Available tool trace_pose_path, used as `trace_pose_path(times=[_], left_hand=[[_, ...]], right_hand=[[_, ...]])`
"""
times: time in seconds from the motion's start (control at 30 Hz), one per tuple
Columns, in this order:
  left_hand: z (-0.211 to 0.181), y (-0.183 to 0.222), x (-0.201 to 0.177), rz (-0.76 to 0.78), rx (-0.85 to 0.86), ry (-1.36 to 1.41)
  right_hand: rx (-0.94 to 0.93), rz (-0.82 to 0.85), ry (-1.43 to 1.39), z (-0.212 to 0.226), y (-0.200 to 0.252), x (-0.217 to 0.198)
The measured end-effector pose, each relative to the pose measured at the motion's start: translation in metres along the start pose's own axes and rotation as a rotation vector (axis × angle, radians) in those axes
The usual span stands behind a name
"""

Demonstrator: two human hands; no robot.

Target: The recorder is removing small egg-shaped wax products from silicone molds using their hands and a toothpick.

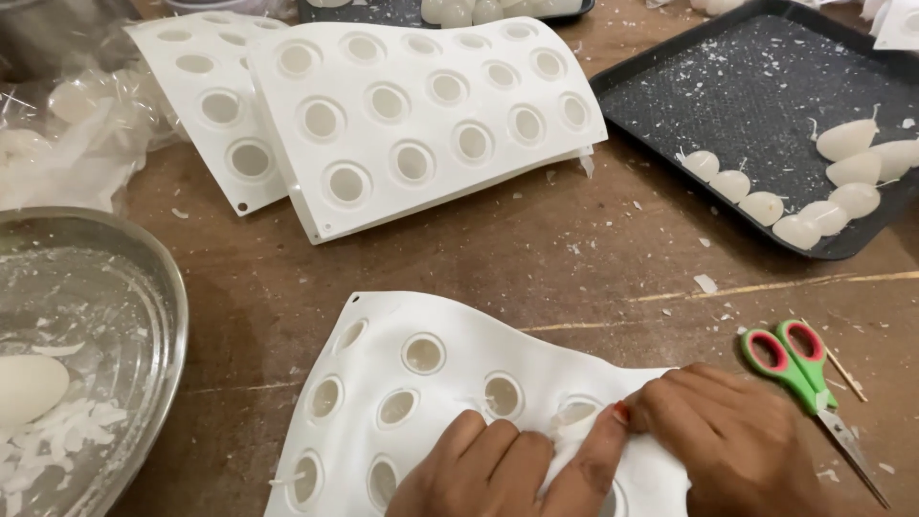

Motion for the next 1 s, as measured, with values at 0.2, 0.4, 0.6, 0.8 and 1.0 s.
trace_pose_path(times=[0.2, 0.4, 0.6, 0.8, 1.0], left_hand=[[0.005, -0.005, -0.009, 0.044, -0.077, 0.127], [0.003, -0.005, -0.011, 0.129, -0.068, 0.224], [-0.001, -0.015, -0.011, 0.122, -0.140, 0.216], [-0.002, -0.010, -0.005, 0.076, -0.180, 0.180], [-0.002, -0.003, 0.001, 0.000, -0.189, 0.135]], right_hand=[[-0.077, 0.171, -0.026, 0.003, -0.019, -0.020], [-0.041, 0.355, -0.187, -0.003, -0.021, -0.022], [-0.013, 0.316, -0.232, 0.005, -0.024, -0.018], [-0.032, 0.287, -0.195, 0.004, -0.020, -0.014], [-0.281, 0.282, -0.232, -0.002, -0.025, -0.014]])
Point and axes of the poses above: each hand's wrist, its own y-axis away from the middle knuckle, its own x-axis out of the palm, z = x × y, the point moved 2 cm from there along -y, towards the middle knuckle, and after that the axes turned 11 degrees about -y, right-handed, at the moved point
